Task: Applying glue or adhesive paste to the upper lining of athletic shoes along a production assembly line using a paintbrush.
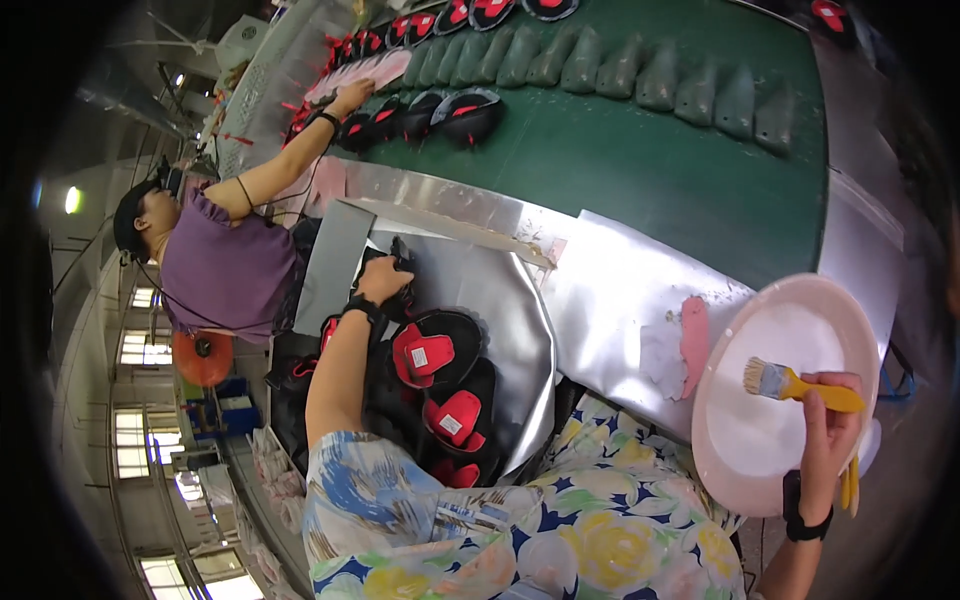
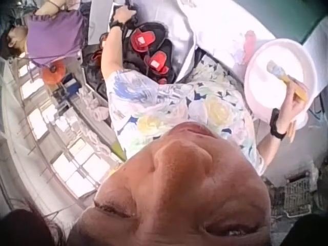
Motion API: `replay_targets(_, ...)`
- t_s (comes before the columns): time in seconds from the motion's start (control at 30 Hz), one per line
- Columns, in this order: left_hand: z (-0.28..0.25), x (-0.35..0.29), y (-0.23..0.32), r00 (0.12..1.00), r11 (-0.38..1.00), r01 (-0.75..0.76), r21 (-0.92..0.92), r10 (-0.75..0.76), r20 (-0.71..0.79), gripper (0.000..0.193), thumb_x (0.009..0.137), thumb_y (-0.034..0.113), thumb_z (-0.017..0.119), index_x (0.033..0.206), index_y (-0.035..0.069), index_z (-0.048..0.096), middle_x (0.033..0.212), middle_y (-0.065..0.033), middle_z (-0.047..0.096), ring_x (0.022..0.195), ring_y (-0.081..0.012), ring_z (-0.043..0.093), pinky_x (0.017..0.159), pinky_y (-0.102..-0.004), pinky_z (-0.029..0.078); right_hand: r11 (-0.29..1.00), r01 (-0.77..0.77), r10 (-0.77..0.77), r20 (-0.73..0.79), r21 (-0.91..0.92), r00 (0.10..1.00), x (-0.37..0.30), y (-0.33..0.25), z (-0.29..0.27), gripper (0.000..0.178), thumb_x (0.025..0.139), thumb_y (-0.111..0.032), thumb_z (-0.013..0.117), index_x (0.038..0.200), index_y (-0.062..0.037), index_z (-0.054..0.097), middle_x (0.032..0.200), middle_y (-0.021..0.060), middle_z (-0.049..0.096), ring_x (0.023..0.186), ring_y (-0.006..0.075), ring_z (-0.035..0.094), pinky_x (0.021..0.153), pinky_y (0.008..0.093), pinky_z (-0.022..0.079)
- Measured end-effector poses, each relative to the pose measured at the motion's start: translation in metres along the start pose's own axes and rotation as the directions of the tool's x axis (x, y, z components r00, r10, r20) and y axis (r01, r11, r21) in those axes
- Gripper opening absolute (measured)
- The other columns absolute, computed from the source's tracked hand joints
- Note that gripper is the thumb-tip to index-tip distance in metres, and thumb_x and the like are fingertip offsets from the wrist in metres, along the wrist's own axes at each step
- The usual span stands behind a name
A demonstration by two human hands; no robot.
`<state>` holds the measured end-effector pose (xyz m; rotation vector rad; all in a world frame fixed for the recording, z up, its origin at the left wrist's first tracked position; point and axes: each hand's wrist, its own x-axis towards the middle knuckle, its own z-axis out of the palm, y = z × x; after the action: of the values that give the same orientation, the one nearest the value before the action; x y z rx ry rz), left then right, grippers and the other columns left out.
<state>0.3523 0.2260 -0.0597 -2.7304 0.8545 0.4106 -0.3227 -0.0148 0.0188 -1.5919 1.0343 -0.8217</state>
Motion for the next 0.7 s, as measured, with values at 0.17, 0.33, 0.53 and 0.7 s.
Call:
replay_targets(0.17,-0.074,-0.049,0.06,0.942,0.946,-0.322,0.045,0.325,-0.085,0.037,0.082,0.031,0.069,0.104,0.001,0.071,0.099,-0.0263,0.071,0.094,-0.0428,0.069,0.084,-0.0468,0.054,1.0,0.016,-0.016,-0.028,-0.011,0.999,-0.029,-0.014,-0.006,0.013,0.096,-0.004,0.061,0.108,-0.0008,0.057,0.107,0.0071,0.058,0.103,0.0146,0.06,0.091,0.0284,0.049)
replay_targets(0.33,-0.108,-0.1,0.109,0.722,0.096,0.068,-0.993,0.683,0.115,0.034,0.095,0.011,0.068,0.126,0.0,0.059,0.115,-0.0071,0.07,0.097,-0.0156,0.069,0.089,-0.0315,0.057,0.996,-0.084,0.084,-0.01,0.028,0.996,-0.031,-0.007,-0.007,0.014,0.095,-0.004,0.063,0.107,0.0008,0.057,0.103,0.0084,0.063,0.097,0.0165,0.065,0.086,0.029,0.052)
replay_targets(0.53,-0.002,-0.138,0.207,0.899,0.837,-0.372,-0.401,0.433,0.071,0.043,0.09,0.002,0.065,0.131,-0.004,0.053,0.121,-0.0217,0.064,0.109,-0.0306,0.064,0.096,-0.04,0.052,0.997,0.041,-0.037,0.068,-0.058,0.997,-0.029,0.005,-0.01,0.019,0.094,-0.009,0.068,0.105,0.0013,0.058,0.097,0.0084,0.066,0.087,0.0155,0.068,0.079,0.0271,0.054)
replay_targets(0.7,-0.001,-0.166,0.201,0.389,0.295,-0.875,-0.384,0.901,-0.192,0.077,0.065,-0.018,0.045,0.136,0.01,0.056,0.137,-0.0181,0.056,0.133,-0.0396,0.047,0.114,-0.0435,0.038,0.983,0.087,-0.075,0.078,-0.165,0.994,-0.022,0.001,-0.003,0.022,0.092,-0.014,0.071,0.104,0.0011,0.06,0.088,0.011,0.068,0.078,0.0163,0.068,0.072,0.0269,0.053)
